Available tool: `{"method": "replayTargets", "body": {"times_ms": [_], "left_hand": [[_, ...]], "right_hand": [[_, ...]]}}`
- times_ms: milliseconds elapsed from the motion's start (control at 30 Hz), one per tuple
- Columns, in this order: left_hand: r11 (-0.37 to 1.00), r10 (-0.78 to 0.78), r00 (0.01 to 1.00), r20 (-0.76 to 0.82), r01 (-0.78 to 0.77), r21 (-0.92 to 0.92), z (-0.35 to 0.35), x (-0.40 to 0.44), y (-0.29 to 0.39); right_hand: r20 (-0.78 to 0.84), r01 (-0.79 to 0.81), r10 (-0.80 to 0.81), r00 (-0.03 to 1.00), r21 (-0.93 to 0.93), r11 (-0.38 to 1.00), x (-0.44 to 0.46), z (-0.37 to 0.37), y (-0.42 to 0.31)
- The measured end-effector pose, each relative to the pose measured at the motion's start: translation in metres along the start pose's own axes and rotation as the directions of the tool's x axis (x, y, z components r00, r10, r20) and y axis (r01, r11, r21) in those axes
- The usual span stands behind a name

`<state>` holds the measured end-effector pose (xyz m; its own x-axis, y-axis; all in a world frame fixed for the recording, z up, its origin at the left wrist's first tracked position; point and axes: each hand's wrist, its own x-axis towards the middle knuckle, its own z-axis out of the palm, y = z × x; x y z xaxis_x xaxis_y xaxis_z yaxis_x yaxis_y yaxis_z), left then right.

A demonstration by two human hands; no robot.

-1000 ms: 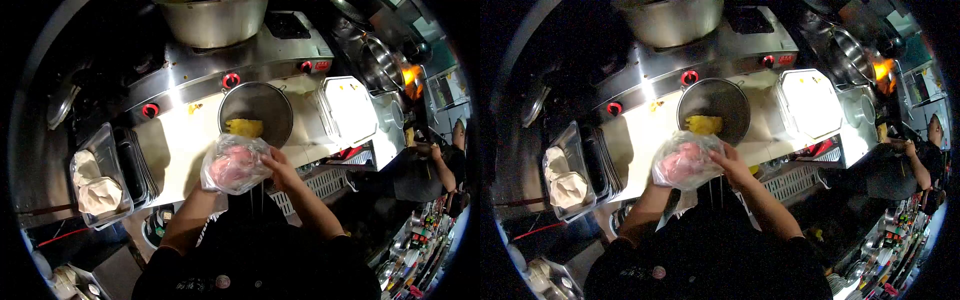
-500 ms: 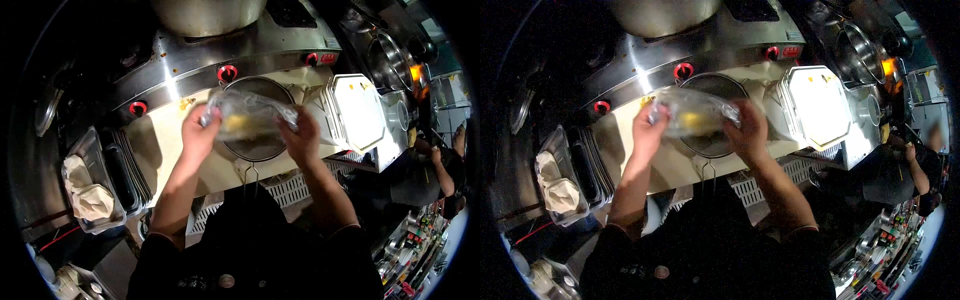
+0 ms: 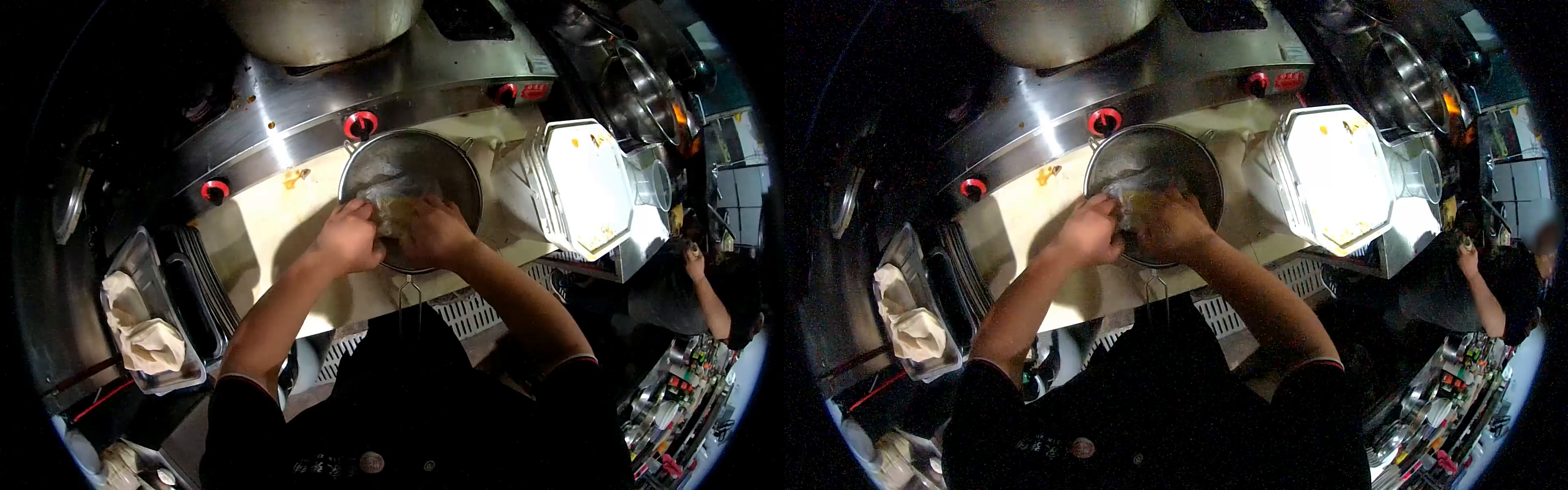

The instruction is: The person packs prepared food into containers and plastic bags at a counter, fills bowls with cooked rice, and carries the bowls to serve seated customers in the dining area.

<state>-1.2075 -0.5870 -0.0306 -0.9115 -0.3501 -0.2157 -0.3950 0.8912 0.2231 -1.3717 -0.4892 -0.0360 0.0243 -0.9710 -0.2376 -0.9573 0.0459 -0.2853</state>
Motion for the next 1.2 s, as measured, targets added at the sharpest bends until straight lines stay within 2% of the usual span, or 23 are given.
{"method": "replayTargets", "body": {"times_ms": [67,133,167,233,267,333,367,433,567,667,733,767,833,867,900,933,967,1000,1033,1067,1100,1167,1200], "left_hand": [[0.995,-0.074,0.997,0.007,0.074,-0.064,0.004,0.006,0.001],[0.915,-0.265,0.961,0.077,0.276,-0.296,0.009,0.022,-0.001],[0.916,-0.265,0.961,0.073,0.275,-0.293,0.009,0.025,-0.001],[0.883,-0.272,0.943,-0.191,0.166,-0.438,0.004,0.029,0.002],[0.883,-0.272,0.943,-0.192,0.165,-0.439,0.003,0.033,0.004],[0.819,-0.457,0.881,-0.122,0.363,-0.444,0.004,0.036,0.007],[0.817,-0.459,0.881,-0.117,0.366,-0.446,0.013,0.037,0.003],[0.967,-0.222,0.956,-0.194,0.190,-0.170,0.028,0.037,-0.004],[0.978,-0.203,0.944,-0.261,0.180,-0.108,0.037,0.036,0.001],[0.980,-0.195,0.966,-0.172,0.183,-0.084,0.047,0.036,-0.004],[0.966,-0.220,0.938,-0.268,0.171,-0.194,0.039,0.025,0.000],[0.963,-0.227,0.938,-0.264,0.176,-0.202,0.033,0.018,0.000],[0.902,-0.271,0.949,-0.162,0.192,-0.387,0.008,-0.002,-0.002],[0.715,-0.372,0.925,0.074,0.336,-0.613,-0.010,-0.014,-0.002],[0.707,-0.382,0.921,0.077,0.345,-0.617,-0.006,-0.028,-0.007],[0.243,-0.403,0.875,0.268,0.385,-0.890,0.000,-0.045,-0.013],[-0.296,-0.323,0.840,0.436,0.348,-0.889,0.004,-0.060,-0.015],[-0.306,-0.337,0.832,0.440,0.345,-0.887,0.002,-0.071,-0.012],[-0.409,-0.400,0.750,0.527,0.369,-0.835,-0.004,-0.083,-0.008],[-0.512,-0.446,0.653,0.612,0.375,-0.773,-0.006,-0.096,-0.005],[-0.524,-0.459,0.637,0.620,0.370,-0.768,0.008,-0.107,-0.005],[-0.592,-0.521,0.603,0.604,0.255,-0.765,0.047,-0.127,-0.009],[-0.566,-0.523,0.586,0.619,0.304,-0.767,0.030,-0.131,-0.001]], "right_hand": [[0.040,-0.027,0.025,0.999,0.066,0.997,0.009,0.013,0.004],[-0.111,-0.098,0.127,0.986,0.230,0.968,0.021,0.030,0.010],[-0.116,-0.097,0.126,0.985,0.229,0.969,0.025,0.035,0.011],[-0.127,-0.128,0.185,0.974,0.360,0.924,0.033,0.038,0.009],[-0.128,-0.128,0.185,0.974,0.359,0.924,0.035,0.041,0.008],[-0.211,-0.106,0.140,0.967,0.162,0.981,0.035,0.043,0.003],[-0.206,-0.106,0.140,0.969,0.164,0.981,0.034,0.044,0.003],[-0.146,-0.102,0.122,0.982,0.135,0.986,0.032,0.033,-0.002],[-0.010,-0.089,0.090,0.996,0.014,0.996,0.038,0.037,0.001],[0.079,-0.172,0.169,0.982,0.027,0.985,0.031,0.022,-0.006],[-0.147,-0.163,0.183,0.972,0.138,0.977,0.019,0.017,-0.008],[-0.138,-0.161,0.180,0.974,0.137,0.977,0.013,0.011,-0.007],[-0.118,-0.089,0.169,0.978,0.496,0.864,0.002,-0.006,-0.006],[-0.112,-0.085,0.160,0.981,0.494,0.865,0.000,-0.005,-0.007],[0.094,-0.232,0.253,0.963,0.766,0.600,-0.001,-0.004,-0.008],[0.320,-0.381,0.257,0.912,0.892,0.242,-0.003,-0.003,-0.012],[0.327,-0.384,0.241,0.914,0.890,0.246,-0.003,-0.002,-0.021],[0.467,-0.436,0.227,0.854,0.883,-0.175,-0.003,-0.003,-0.034],[0.595,-0.426,0.150,0.789,0.708,-0.564,-0.002,-0.004,-0.048],[0.601,-0.449,0.080,0.796,0.673,-0.589,0.000,-0.004,-0.060],[0.610,-0.468,0.058,0.791,0.663,-0.584,0.001,0.005,-0.067],[0.726,-0.663,-0.138,0.673,0.511,-0.546,0.003,0.028,-0.080],[0.709,-0.661,-0.133,0.693,0.549,-0.512,0.004,0.032,-0.090]]}}
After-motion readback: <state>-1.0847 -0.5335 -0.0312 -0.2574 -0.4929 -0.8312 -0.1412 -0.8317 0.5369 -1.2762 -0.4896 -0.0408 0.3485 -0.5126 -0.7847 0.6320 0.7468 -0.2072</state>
